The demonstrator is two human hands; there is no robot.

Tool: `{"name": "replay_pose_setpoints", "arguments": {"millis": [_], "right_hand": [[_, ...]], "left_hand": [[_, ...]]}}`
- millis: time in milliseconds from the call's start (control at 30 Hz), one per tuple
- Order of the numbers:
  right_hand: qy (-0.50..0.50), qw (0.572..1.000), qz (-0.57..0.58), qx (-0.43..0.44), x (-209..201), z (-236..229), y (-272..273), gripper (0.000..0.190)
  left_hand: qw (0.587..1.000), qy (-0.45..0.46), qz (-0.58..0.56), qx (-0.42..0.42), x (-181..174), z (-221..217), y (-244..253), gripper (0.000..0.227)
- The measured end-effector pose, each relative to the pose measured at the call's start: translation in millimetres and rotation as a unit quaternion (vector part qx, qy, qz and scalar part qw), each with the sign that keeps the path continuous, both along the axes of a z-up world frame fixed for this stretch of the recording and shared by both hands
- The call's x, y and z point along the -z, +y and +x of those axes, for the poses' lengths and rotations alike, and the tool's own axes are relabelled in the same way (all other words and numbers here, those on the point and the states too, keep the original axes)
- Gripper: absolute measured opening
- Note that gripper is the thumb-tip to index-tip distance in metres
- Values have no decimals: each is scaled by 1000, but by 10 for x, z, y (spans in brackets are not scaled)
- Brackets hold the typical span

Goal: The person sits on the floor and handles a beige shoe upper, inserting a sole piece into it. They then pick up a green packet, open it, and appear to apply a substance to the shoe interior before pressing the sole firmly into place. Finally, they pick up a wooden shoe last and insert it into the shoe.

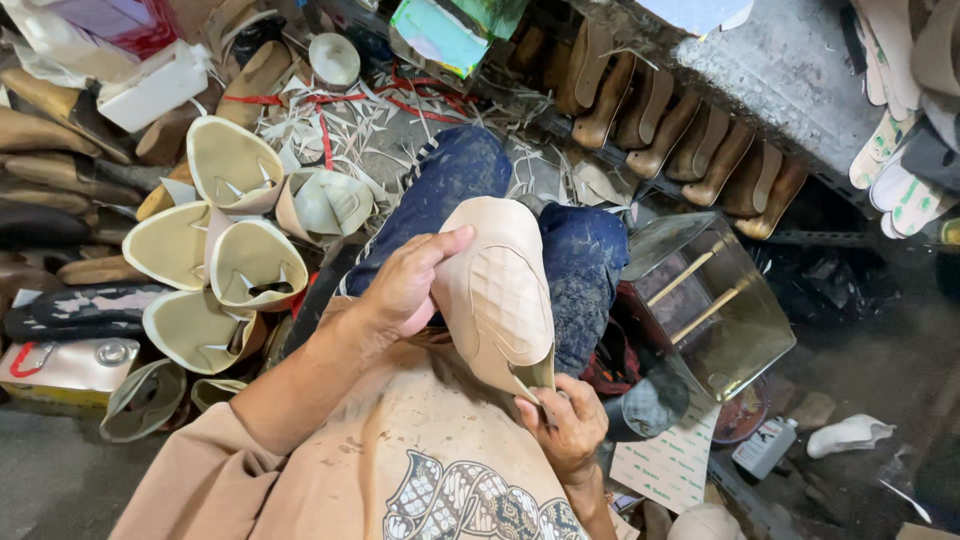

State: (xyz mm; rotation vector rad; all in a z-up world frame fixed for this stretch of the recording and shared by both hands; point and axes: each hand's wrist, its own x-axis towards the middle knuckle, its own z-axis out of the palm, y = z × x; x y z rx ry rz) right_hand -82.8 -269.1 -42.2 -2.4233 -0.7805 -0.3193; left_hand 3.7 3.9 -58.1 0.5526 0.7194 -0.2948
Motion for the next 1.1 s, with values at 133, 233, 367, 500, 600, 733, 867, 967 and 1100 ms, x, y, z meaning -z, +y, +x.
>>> {"name": "replay_pose_setpoints", "arguments": {"millis": [133, 233, 367, 500, 600, 733, 867, 967, 1100], "right_hand": [[2, 1000, -7, -16, -104, -24, 34, 22], [9, 1000, -2, -22, -82, -23, 2, 22], [8, 1000, 9, -10, -72, -8, 7, 23], [37, 996, 74, 46, 53, 26, -8, 21], [-3, 992, 108, 58, 377, 157, 4, 24], [104, 974, 164, 115, 495, 226, 69, 29], [110, 961, 165, 191, 555, 305, 9, 50], [67, 959, 161, 221, 447, 435, -36, 39], [93, 961, 130, 223, 227, 527, -97, 37]], "left_hand": [[1000, -1, 18, 18, 58, 18, -43, 22], [999, 4, 25, 30, 76, 42, -49, 23], [999, 7, 22, 39, 56, 31, -42, 23], [985, -103, -91, 110, -9, -109, -86, 49], [980, -114, -52, 153, -36, -104, -191, 51], [990, -54, -23, 130, 147, -50, -153, 49], [996, -71, -23, 51, 177, 17, 15, 45], [999, -37, 7, 8, 136, 62, 179, 48], [997, -42, 3, -69, 277, 31, 397, 43]]}}
